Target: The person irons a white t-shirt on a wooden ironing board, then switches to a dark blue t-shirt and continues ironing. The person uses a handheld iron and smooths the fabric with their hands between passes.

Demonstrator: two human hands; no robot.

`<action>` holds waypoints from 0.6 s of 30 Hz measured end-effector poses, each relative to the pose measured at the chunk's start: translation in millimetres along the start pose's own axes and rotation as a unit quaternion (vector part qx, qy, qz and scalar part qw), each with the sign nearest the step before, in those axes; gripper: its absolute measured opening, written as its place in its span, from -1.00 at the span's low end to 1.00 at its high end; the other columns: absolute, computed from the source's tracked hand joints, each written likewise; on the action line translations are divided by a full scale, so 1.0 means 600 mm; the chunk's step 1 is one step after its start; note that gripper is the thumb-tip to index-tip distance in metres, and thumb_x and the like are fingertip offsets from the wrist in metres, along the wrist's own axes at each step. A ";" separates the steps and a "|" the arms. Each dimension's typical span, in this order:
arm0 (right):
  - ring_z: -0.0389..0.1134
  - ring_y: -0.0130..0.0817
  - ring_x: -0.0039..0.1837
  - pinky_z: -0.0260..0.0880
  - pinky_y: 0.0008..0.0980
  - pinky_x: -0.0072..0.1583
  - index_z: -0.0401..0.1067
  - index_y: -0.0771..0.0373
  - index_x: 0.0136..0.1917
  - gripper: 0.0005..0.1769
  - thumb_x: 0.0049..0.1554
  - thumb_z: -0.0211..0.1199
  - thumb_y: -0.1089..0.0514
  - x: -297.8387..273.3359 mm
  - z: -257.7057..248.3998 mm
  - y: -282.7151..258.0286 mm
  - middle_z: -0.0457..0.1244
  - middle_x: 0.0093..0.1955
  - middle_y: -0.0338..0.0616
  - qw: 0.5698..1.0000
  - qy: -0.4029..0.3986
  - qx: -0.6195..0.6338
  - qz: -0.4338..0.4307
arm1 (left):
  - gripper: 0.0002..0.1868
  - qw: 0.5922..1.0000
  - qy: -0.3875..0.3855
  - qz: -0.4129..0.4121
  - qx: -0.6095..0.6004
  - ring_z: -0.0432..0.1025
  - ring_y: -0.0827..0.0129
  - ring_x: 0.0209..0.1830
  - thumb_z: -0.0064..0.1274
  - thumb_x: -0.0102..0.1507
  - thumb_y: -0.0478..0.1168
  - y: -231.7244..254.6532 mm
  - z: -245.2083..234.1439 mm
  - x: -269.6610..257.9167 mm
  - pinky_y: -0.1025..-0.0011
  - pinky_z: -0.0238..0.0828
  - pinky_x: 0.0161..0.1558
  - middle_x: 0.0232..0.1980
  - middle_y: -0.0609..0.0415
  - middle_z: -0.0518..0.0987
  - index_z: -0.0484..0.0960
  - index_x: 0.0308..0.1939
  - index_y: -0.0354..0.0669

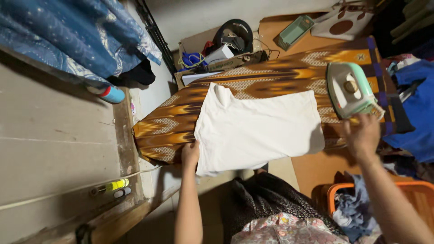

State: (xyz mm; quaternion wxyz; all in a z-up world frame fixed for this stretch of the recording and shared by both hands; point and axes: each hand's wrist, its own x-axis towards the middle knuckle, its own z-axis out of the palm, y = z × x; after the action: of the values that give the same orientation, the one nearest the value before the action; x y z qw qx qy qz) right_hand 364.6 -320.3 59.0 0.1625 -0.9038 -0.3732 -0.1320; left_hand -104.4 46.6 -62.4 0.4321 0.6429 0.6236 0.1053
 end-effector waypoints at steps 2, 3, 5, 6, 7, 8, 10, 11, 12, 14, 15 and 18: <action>0.32 0.13 0.16 0.35 -0.03 0.21 0.43 0.27 0.14 -0.60 0.20 0.39 -0.03 0.091 0.007 0.030 0.26 0.13 0.19 0.999 0.013 -0.050 -0.016 | -0.50 0.998 -0.013 -0.001 -0.063 0.59 0.09 -0.23 0.06 0.32 0.07 -0.013 0.019 0.043 0.19 0.45 -0.10 -0.22 -0.20 0.70 0.70 -0.18 -0.42; 0.33 0.18 0.13 0.36 0.01 0.13 0.44 0.29 0.21 -0.46 0.11 0.44 -0.07 0.135 0.020 0.047 0.26 0.13 0.24 0.997 -0.009 -0.078 -0.006 | -0.52 0.994 -0.015 -0.004 -0.106 0.57 0.15 -0.29 0.09 0.31 0.05 -0.023 0.027 0.059 0.20 0.45 -0.14 -0.26 -0.15 0.71 0.70 -0.21 -0.42; 0.34 0.26 0.11 0.38 0.08 0.06 0.43 0.31 0.27 -0.33 0.06 0.48 -0.14 0.191 0.047 0.089 0.27 0.16 0.31 0.994 -0.048 -0.093 0.009 | -0.57 0.985 -0.015 -0.019 -0.168 0.53 0.26 -0.35 0.13 0.30 0.00 -0.039 0.039 0.085 0.26 0.43 -0.20 -0.30 -0.06 0.69 0.69 -0.22 -0.43; 0.35 0.29 0.12 0.38 0.11 0.07 0.40 0.31 0.26 -0.34 0.10 0.47 -0.16 0.212 0.066 0.108 0.28 0.18 0.32 0.995 -0.064 -0.080 0.016 | -0.60 0.982 -0.012 -0.032 -0.187 0.50 0.31 -0.36 0.14 0.30 -0.04 -0.044 0.043 0.096 0.29 0.42 -0.21 -0.30 -0.02 0.68 0.69 -0.21 -0.43; 0.35 0.33 0.14 0.39 0.13 0.08 0.38 0.31 0.26 -0.35 0.14 0.47 -0.18 0.232 0.085 0.124 0.29 0.21 0.34 0.994 -0.082 -0.067 0.021 | -0.63 0.977 -0.008 -0.047 -0.206 0.46 0.37 -0.37 0.16 0.31 -0.08 -0.049 0.046 0.101 0.32 0.41 -0.22 -0.30 0.02 0.66 0.69 -0.19 -0.44; 0.37 0.34 0.13 0.39 0.13 0.10 0.38 0.32 0.30 -0.30 0.13 0.46 -0.20 0.251 0.099 0.140 0.31 0.17 0.36 0.991 -0.121 -0.041 0.044 | -0.69 0.967 -0.002 -0.060 -0.249 0.40 0.36 -0.38 0.18 0.31 -0.13 -0.055 0.050 0.100 0.31 0.33 -0.26 -0.29 0.04 0.63 0.68 -0.13 -0.40; 0.40 0.36 0.13 0.40 0.13 0.15 0.39 0.33 0.38 -0.21 0.10 0.46 -0.24 0.289 0.121 0.154 0.35 0.08 0.42 0.977 -0.194 0.011 0.089 | -0.74 0.940 0.010 -0.080 -0.333 0.27 0.34 -0.39 0.22 0.31 -0.24 -0.056 0.054 0.102 0.29 0.18 -0.32 -0.26 0.07 0.56 0.64 0.01 -0.32; 0.41 0.32 0.12 0.41 0.11 0.15 0.40 0.36 0.33 -0.24 0.10 0.47 -0.22 0.297 0.128 0.155 0.37 0.08 0.40 0.974 -0.204 0.021 0.102 | -0.73 0.935 0.025 -0.051 -0.351 0.35 0.36 -0.32 0.21 0.29 -0.28 -0.058 0.057 0.100 0.35 0.27 -0.25 -0.22 0.06 0.58 0.62 0.01 -0.36; 0.42 0.28 0.11 0.42 0.09 0.16 0.41 0.40 0.29 -0.27 0.10 0.48 -0.19 0.302 0.129 0.156 0.38 0.07 0.39 0.970 -0.213 0.031 0.115 | -0.71 0.929 0.040 -0.022 -0.367 0.43 0.38 -0.26 0.21 0.27 -0.32 -0.057 0.060 0.099 0.41 0.36 -0.18 -0.18 0.04 0.61 0.59 0.02 -0.39; 0.45 0.19 0.08 0.44 0.06 0.12 0.40 0.44 0.26 -0.34 0.16 0.43 -0.14 0.312 0.124 0.143 0.40 0.06 0.33 0.956 -0.244 0.084 0.136 | -0.66 0.920 0.071 0.004 -0.385 0.52 0.41 -0.16 0.20 0.23 -0.37 -0.059 0.063 0.089 0.49 0.46 -0.07 -0.11 0.04 0.64 0.52 0.06 -0.40; 0.45 0.14 0.06 0.45 0.05 0.08 0.38 0.44 0.26 -0.39 0.22 0.38 -0.11 0.307 0.114 0.130 0.40 0.06 0.28 0.945 -0.262 0.126 0.149 | -0.62 0.919 0.080 0.003 -0.387 0.53 0.43 -0.14 0.19 0.22 -0.37 -0.056 0.064 0.087 0.50 0.47 -0.04 -0.09 0.05 0.64 0.48 0.09 -0.37; 0.49 0.05 -0.04 0.50 0.03 0.00 0.47 0.42 0.27 -0.52 0.22 0.32 0.03 0.288 0.066 0.052 0.43 0.01 0.21 0.889 -0.364 0.176 0.217 | -0.55 0.915 0.082 -0.021 -0.395 0.52 0.45 -0.14 0.20 0.21 -0.36 -0.049 0.055 0.075 0.51 0.46 -0.09 -0.06 0.05 0.63 0.43 0.15 -0.35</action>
State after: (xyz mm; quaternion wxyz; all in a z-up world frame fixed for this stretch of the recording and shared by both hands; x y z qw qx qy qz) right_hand 510.5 -216.4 78.9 0.1961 -0.9036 -0.2177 0.3126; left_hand -93.8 68.0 -120.7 0.6005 0.3955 0.5778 0.3863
